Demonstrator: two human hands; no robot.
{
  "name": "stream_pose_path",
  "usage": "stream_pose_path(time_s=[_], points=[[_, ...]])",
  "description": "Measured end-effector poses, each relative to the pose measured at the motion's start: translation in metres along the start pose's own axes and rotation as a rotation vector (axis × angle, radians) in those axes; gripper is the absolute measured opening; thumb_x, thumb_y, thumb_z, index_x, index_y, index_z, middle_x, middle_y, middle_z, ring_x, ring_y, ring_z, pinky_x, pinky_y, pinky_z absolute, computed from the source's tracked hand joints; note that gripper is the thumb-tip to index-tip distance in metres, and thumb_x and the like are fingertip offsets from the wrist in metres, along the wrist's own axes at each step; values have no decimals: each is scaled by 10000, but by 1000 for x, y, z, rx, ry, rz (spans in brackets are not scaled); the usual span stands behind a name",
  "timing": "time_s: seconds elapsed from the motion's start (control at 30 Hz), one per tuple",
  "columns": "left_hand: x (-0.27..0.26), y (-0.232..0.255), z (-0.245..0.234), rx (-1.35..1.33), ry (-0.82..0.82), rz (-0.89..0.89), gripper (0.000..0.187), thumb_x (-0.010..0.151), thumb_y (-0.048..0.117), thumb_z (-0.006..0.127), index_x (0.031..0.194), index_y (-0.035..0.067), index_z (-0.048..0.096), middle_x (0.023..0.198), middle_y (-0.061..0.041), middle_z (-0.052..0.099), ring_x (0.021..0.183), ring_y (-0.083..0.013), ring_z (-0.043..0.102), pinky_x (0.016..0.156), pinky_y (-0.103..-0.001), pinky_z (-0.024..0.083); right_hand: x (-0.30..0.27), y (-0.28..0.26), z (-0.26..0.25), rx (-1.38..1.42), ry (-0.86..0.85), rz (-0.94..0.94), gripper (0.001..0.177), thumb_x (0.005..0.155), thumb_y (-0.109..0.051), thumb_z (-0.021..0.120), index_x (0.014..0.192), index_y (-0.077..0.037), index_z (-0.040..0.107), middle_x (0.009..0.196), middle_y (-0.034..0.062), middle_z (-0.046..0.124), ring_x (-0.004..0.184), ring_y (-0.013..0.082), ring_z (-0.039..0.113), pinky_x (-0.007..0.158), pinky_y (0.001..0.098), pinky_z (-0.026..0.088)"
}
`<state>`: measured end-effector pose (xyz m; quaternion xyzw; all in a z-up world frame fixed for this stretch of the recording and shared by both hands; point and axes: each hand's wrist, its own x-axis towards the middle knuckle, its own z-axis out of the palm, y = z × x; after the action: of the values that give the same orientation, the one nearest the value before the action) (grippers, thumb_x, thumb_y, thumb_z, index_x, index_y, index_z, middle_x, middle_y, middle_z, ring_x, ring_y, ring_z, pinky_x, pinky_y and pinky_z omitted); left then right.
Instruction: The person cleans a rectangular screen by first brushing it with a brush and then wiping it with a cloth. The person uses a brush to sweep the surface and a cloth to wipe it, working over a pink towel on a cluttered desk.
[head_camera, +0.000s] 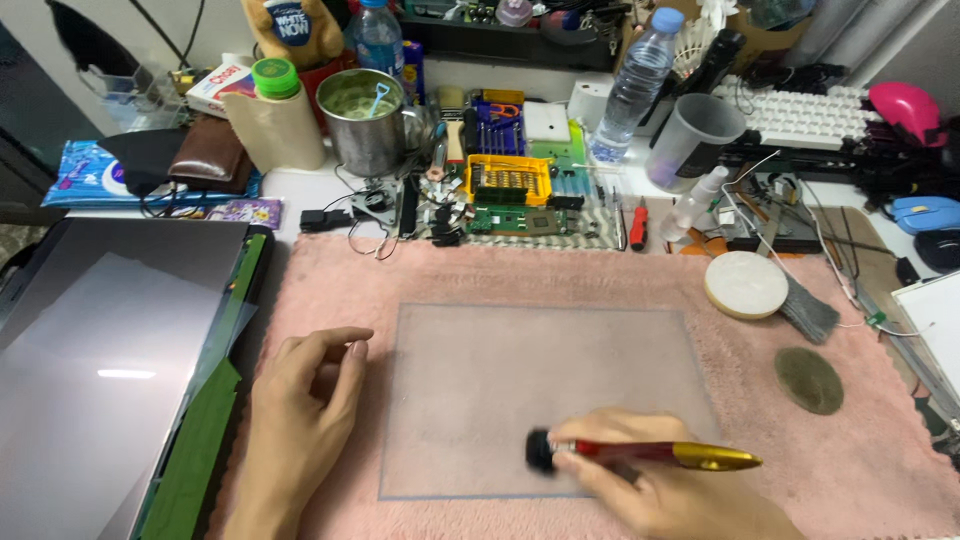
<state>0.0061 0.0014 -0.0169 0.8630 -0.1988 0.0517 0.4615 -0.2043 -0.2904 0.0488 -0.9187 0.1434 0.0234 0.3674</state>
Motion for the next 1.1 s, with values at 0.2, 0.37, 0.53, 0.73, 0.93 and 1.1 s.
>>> stream_pose_path(time_s=[0.2,0.37,0.53,0.73,0.93,1.1], points=[[-2,1,-2,-46,24,35,213,1064,176,750,1216,208,896,958,-15,780,740,-122,683,763,-283,555,8,10,13,-144,-47,-377,234,1066,-290,716,881,-174,802,722,-30,767,680,187,730,705,362,555],[-2,7,-3,-73,26,51,143,1062,163,796,1160,205,892,727,34,556,685,-120,516,733,-295,474,7,-22,20,11,-69,-376,226,1063,-380,764,1150,-217,894,969,-76,906,828,103,860,780,276,657],[-3,6,-3,-100,15,47,121,1073,149,783,1134,183,882,683,48,434,639,-107,422,685,-288,397,15,-19,27,-103,-23,-644,65,1083,-171,725,1088,-143,667,883,-26,813,695,208,713,762,361,620],[-3,9,-5,-121,4,43,104,1085,156,771,1115,174,869,646,69,324,613,-90,339,675,-262,375,19,-42,33,12,-70,-630,214,1101,-260,724,1200,-95,817,1079,25,889,879,204,832,842,332,648],[-3,2,-3,-117,20,90,103,1086,141,763,1122,165,857,639,66,351,599,-94,369,673,-278,390,31,-51,42,-103,-13,-666,106,1088,-198,736,1036,-122,788,822,-9,758,686,214,675,722,360,563],[-2,4,-4,-134,13,68,113,1092,162,753,1101,150,865,639,67,303,594,-89,319,642,-269,344,35,-72,55,99,-108,-703,261,1118,-232,714,1320,-81,777,1090,79,855,899,218,844,840,323,654]])
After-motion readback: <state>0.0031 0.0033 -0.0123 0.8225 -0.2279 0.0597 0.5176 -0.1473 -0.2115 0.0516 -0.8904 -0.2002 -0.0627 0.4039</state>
